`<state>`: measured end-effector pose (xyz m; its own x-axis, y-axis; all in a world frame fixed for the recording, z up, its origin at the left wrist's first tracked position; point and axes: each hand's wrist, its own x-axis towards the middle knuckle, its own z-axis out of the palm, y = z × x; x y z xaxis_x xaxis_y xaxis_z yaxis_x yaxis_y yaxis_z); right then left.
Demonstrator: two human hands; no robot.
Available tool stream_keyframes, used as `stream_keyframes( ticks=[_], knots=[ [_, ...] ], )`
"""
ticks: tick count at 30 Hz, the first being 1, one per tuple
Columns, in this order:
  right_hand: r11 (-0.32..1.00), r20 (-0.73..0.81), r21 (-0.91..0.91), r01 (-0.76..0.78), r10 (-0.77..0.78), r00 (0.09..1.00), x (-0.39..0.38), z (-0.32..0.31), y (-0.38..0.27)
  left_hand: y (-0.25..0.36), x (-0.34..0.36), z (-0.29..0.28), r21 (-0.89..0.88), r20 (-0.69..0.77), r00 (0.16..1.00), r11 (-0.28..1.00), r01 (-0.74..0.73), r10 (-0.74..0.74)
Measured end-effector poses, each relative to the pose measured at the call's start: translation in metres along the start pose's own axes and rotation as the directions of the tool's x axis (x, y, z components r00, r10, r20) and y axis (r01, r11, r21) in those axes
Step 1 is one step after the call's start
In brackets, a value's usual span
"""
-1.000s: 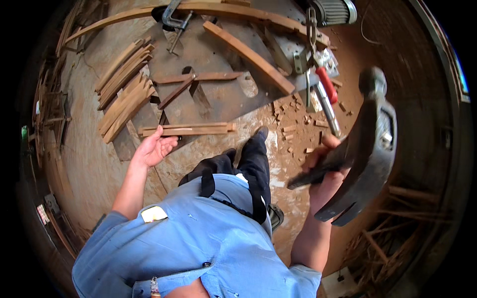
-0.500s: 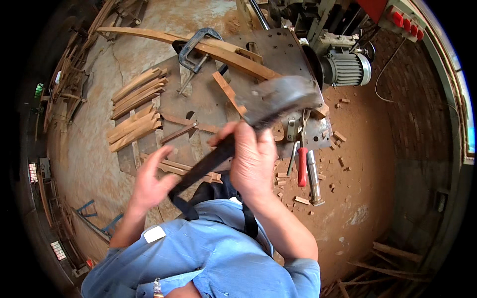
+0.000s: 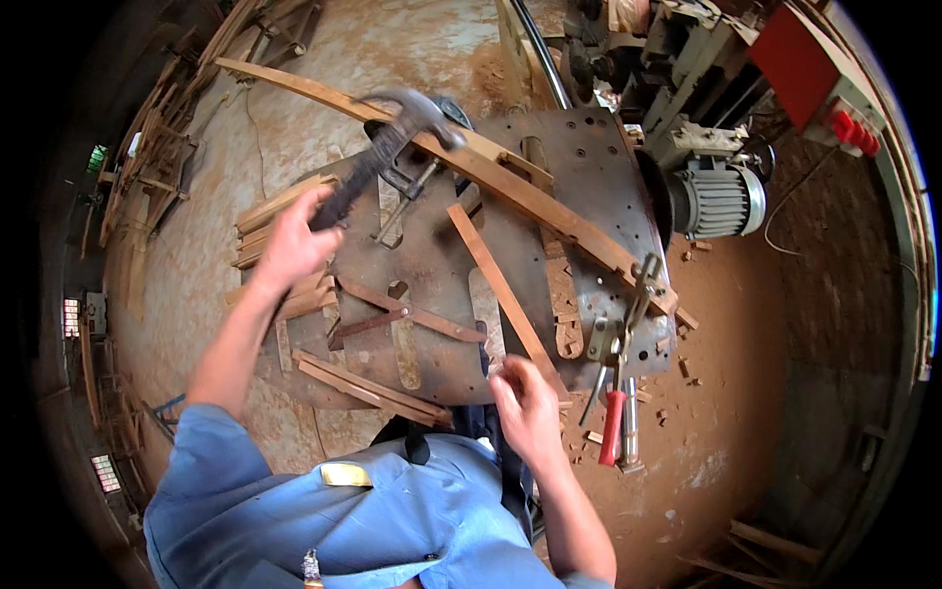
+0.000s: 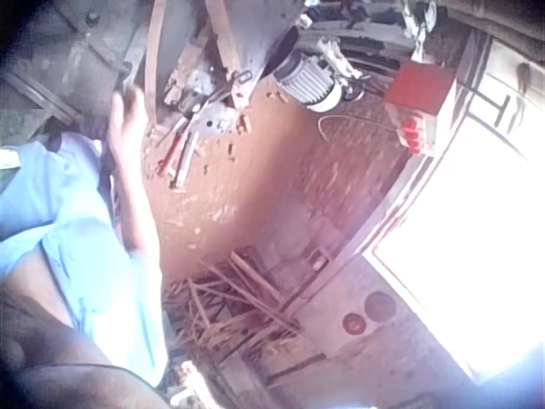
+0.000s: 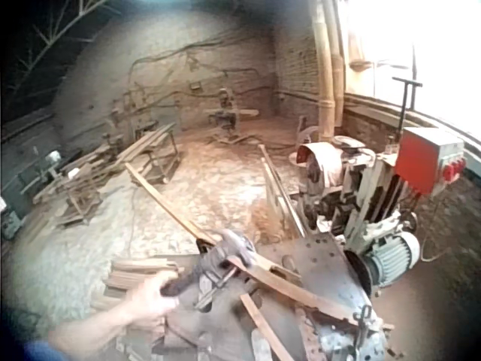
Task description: The person repeatedly clamps thin wooden strips to a workbench and uses a powered cutting machine to trim them. The person also uses a hammer to tap a piece of wood against a metal bar. Cut pieces are set aside on the bench.
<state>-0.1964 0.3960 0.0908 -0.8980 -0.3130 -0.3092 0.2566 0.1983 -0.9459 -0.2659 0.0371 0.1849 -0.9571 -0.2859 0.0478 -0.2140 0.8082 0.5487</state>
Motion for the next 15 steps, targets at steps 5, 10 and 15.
stream_keyframes(
  ticks=[5, 10, 15],
  knots=[
    [0.908, -0.048, 0.302, -0.291, 0.32, 0.946, -0.043, 0.008, 0.065, -0.037, 0.113, -0.037, 0.35, -0.015, 0.995, 0.931, 0.099, -0.1],
    [0.918, -0.097, 0.174, -0.357, 0.377, 0.921, -0.056, -0.003, 0.071, -0.103, 0.211, -0.031, 0.647, 0.065, 0.997, 0.762, -0.012, -0.039],
    [0.894, -0.161, 0.192, -0.405, 0.436, 0.886, -0.061, -0.018, 0.062, -0.107, 0.244, -0.021, 0.497, 0.214, 0.915, 0.844, 0.2, -0.342]
  ],
)
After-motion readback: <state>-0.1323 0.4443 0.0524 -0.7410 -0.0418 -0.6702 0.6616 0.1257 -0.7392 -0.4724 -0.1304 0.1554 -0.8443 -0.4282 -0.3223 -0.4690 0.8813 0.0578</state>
